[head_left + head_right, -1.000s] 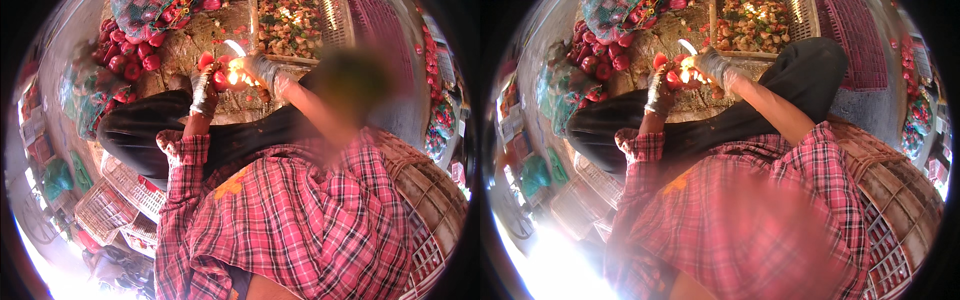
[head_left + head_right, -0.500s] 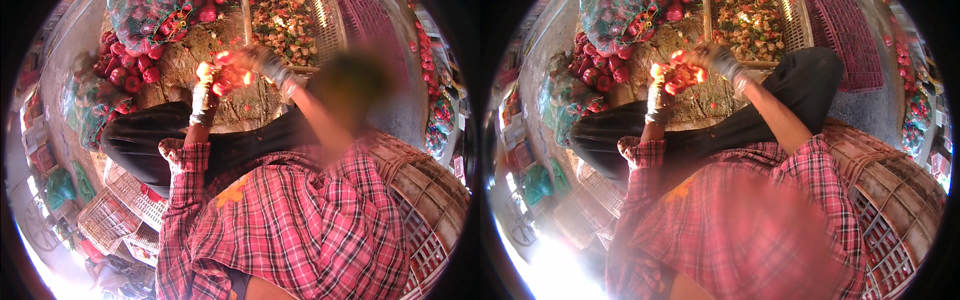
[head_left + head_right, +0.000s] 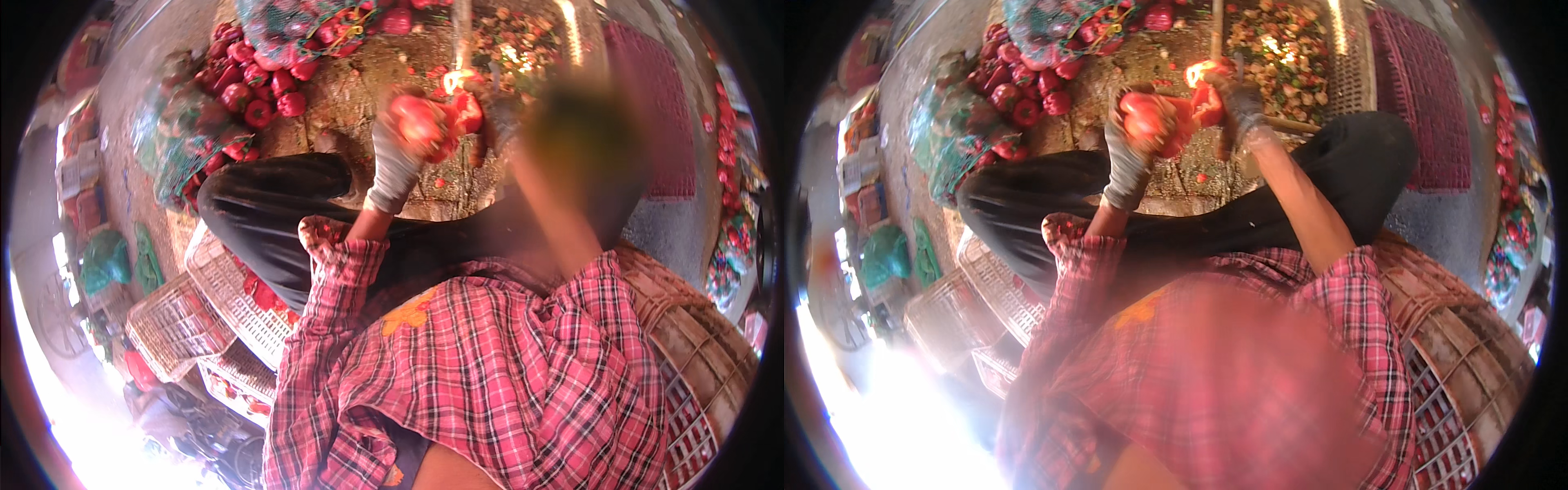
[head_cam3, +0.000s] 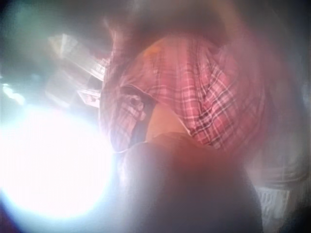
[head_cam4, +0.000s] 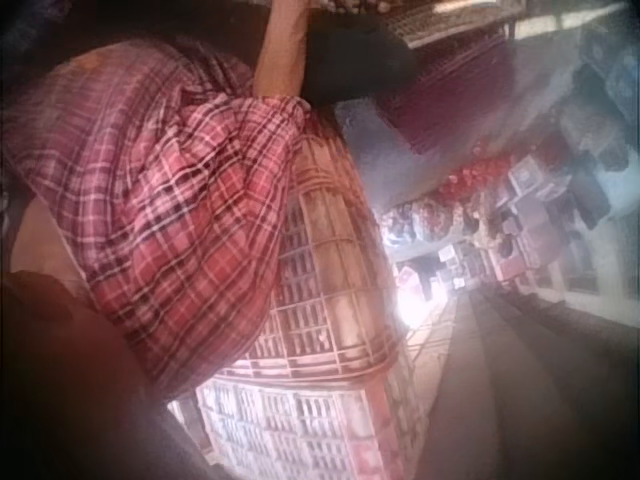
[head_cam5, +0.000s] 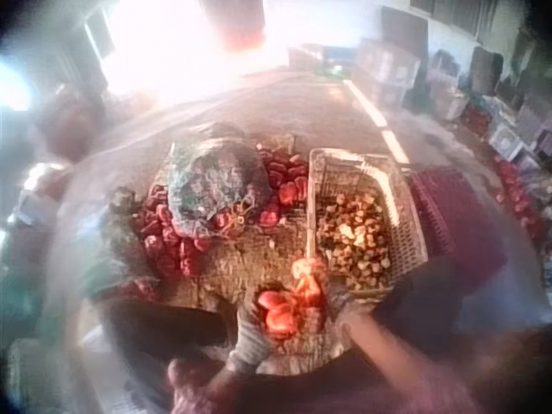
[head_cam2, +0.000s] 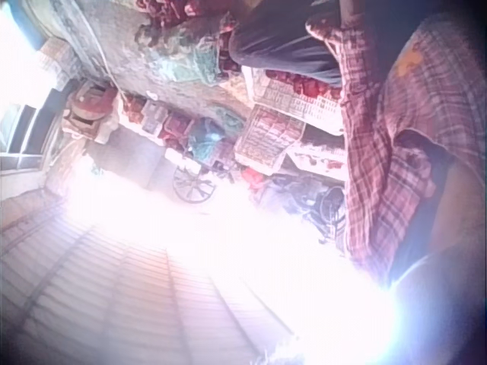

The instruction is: The person, while sitting on the ground, picks up red bell peppers from a pile, cuts off the stem and seeds using a knife, and places the trimmed peppers into a white crate.

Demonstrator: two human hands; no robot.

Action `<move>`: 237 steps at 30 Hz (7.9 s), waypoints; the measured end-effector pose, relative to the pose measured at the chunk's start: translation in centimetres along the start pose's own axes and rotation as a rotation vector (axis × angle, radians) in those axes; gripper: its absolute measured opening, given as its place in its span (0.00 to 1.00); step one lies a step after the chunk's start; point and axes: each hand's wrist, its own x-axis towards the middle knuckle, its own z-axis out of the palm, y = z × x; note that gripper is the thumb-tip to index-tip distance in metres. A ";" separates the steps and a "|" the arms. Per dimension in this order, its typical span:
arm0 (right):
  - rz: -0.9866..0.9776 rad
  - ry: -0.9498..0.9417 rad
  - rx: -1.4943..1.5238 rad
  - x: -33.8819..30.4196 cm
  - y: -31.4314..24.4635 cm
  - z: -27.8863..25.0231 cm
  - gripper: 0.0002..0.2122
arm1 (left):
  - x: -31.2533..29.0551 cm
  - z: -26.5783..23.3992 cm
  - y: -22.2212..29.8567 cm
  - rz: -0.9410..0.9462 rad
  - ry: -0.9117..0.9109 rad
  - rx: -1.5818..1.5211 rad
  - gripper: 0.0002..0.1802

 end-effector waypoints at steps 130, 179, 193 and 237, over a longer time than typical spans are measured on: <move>0.153 -0.497 -0.011 -8.3 -7.2 7.3 0.24 | -1.0 -4.4 1.2 -0.271 -0.248 -0.039 0.34; 0.372 0.042 -0.657 4.0 2.0 -14.3 0.10 | 16.2 -57.3 -3.9 -0.389 0.695 1.447 0.28; 0.422 0.506 -0.461 1.6 -1.0 -9.1 0.10 | 18.2 -63.7 -15.7 -0.613 0.723 0.295 0.20; 0.417 -0.268 0.197 -3.1 -0.4 5.9 0.22 | -0.2 -9.0 -0.6 -0.289 0.163 -0.103 0.36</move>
